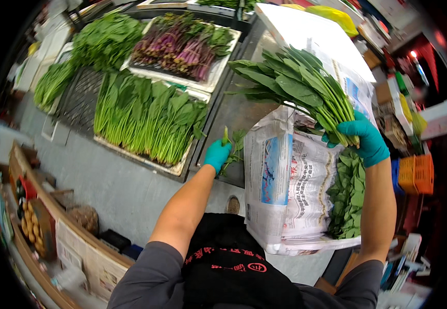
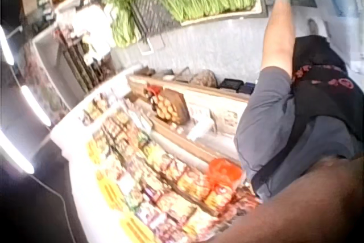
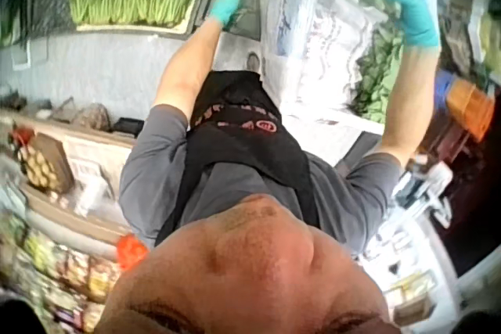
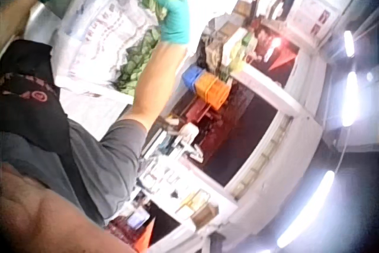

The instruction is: The person transfers bunches of leafy green vegetables from a large white styrofoam box to a black plastic crate. They handle the vegetables by hand, arranging them neatly in the crate. The person also removes a few loose leaves from the bunches during the process.

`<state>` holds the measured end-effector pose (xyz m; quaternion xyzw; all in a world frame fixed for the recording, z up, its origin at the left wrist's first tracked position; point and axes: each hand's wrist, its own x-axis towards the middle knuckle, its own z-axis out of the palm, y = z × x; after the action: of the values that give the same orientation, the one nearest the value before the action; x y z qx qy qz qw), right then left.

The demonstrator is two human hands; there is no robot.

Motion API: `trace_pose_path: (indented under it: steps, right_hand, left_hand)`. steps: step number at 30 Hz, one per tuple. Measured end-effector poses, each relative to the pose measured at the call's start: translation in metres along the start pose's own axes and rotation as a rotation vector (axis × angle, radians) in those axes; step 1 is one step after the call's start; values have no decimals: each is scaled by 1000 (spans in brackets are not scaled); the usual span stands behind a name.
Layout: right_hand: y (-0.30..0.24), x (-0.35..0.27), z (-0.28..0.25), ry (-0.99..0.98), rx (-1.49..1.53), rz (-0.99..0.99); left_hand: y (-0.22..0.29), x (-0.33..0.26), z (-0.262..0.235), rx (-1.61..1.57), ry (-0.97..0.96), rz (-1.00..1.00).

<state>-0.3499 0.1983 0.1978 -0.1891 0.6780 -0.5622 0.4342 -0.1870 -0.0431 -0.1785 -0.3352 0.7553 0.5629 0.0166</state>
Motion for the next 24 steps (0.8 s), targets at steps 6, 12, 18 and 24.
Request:
trace_pose_path:
  steps: [6, 12, 18, 24]
  right_hand:
    - [19, -4, 42, 220, 100, -8]
    - [51, 6, 125, 397, 142, -3]
    - [135, 22, 242, 386, -368, -7]
    - [174, 1, 300, 470, -777, 100]
  left_hand:
    - [29, -10, -51, 303, -32, 277]
    - [85, -53, -116, -1225, -900, -132]
    - [95, -70, -124, -1551, -833, -157]
    - [54, -99, -112, -1663, -789, -222]
